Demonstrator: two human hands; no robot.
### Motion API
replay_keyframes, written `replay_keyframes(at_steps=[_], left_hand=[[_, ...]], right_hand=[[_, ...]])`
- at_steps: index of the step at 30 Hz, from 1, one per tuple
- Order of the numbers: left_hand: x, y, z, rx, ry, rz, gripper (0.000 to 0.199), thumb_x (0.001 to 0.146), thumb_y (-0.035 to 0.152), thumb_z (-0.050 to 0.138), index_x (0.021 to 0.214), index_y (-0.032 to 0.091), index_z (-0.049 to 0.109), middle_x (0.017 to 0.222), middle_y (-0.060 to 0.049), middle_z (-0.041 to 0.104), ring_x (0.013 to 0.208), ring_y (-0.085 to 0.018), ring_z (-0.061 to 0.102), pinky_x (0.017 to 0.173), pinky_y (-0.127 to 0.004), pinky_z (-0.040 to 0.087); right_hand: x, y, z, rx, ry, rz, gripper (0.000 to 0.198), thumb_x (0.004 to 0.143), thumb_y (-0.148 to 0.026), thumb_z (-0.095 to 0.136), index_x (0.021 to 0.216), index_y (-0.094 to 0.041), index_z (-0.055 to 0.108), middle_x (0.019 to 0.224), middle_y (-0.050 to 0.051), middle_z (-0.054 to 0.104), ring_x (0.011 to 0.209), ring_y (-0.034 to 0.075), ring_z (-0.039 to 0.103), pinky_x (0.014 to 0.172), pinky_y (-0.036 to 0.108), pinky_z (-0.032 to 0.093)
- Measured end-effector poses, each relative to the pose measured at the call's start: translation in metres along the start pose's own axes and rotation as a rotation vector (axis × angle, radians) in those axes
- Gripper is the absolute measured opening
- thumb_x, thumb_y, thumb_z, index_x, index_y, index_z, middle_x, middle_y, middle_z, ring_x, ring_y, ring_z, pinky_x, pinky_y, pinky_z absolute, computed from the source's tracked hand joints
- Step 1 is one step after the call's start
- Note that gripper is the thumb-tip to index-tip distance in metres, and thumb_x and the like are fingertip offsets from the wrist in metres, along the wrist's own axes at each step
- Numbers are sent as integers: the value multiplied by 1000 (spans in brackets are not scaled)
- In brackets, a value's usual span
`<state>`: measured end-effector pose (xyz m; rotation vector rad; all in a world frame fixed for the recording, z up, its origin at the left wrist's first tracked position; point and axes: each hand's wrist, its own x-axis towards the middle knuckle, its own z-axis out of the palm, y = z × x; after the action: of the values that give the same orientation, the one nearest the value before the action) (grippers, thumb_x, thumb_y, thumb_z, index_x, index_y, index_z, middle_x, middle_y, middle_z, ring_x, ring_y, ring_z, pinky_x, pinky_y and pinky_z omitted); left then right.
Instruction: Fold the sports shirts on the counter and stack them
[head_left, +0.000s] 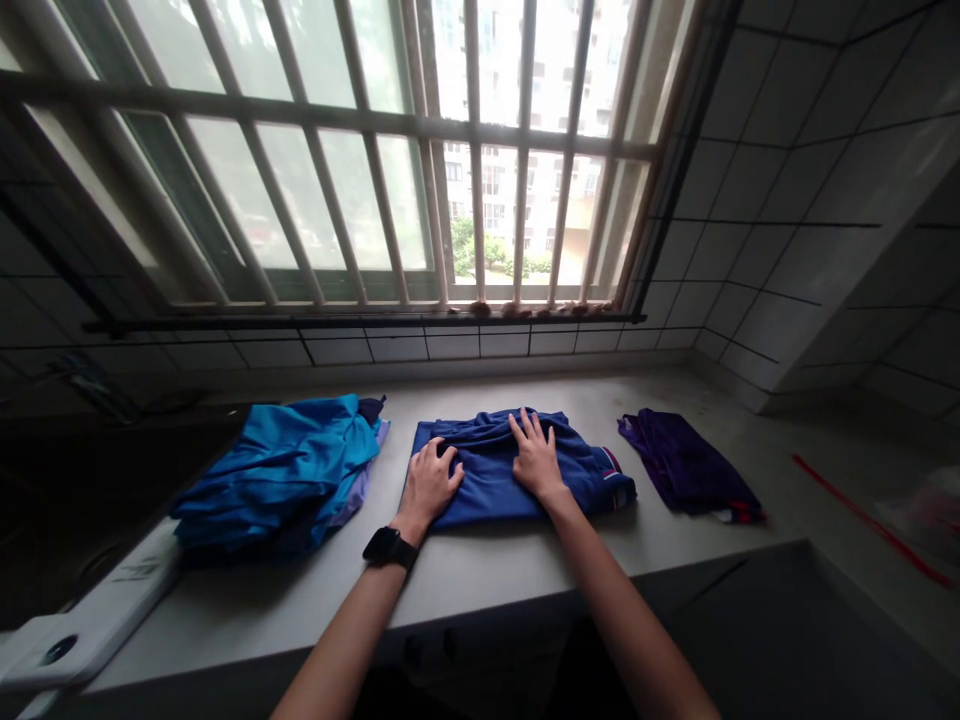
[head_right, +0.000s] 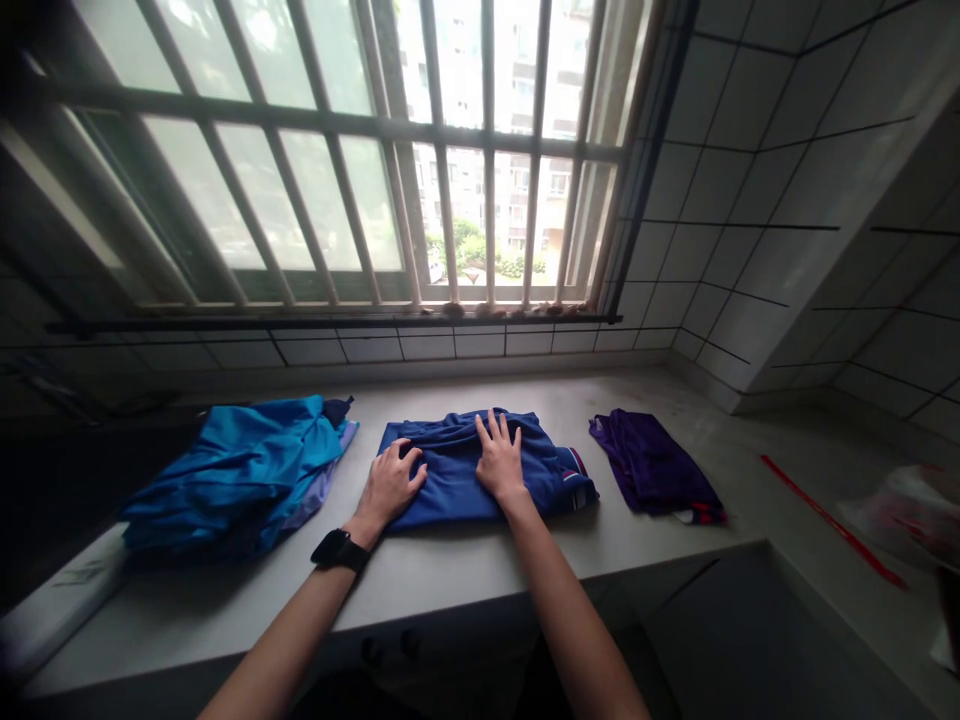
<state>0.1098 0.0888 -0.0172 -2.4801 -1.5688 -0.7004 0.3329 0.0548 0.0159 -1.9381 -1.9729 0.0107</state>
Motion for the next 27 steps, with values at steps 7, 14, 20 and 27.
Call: replay_keyframes(at_steps=[7,14,20,27], left_hand=[[2,-2,7,-62,-109,74,54,99,27,48,152,20,55,158,-14,55,151,-30,45,123,-51,39],[5,-4,3,-17,-111,-225,65,98,41,52,159,20,48,170,-17,36,159,-36,30,125,-55,33],[9,-1,-5,59,-250,-225,57,101,42,46,151,17,57,159,-18,53,148,-34,48,118,-48,42],[-9,24,-47,249,-335,-101,49,101,45,45,121,11,74,124,-20,71,117,-35,65,96,-41,53]], right_hand=[[-3,5,12,131,66,2,53,87,-5,42,133,-14,67,139,16,67,128,25,60,115,40,41],[-5,1,17,26,-41,272,72,94,-21,43,163,-3,35,175,22,18,162,35,18,128,58,18],[-3,-2,24,-37,-107,372,66,101,-31,39,161,-3,41,173,26,22,161,41,20,127,64,15],[12,28,9,1,-257,-2,69,105,-41,39,166,-10,32,176,13,18,163,34,15,131,58,10]])
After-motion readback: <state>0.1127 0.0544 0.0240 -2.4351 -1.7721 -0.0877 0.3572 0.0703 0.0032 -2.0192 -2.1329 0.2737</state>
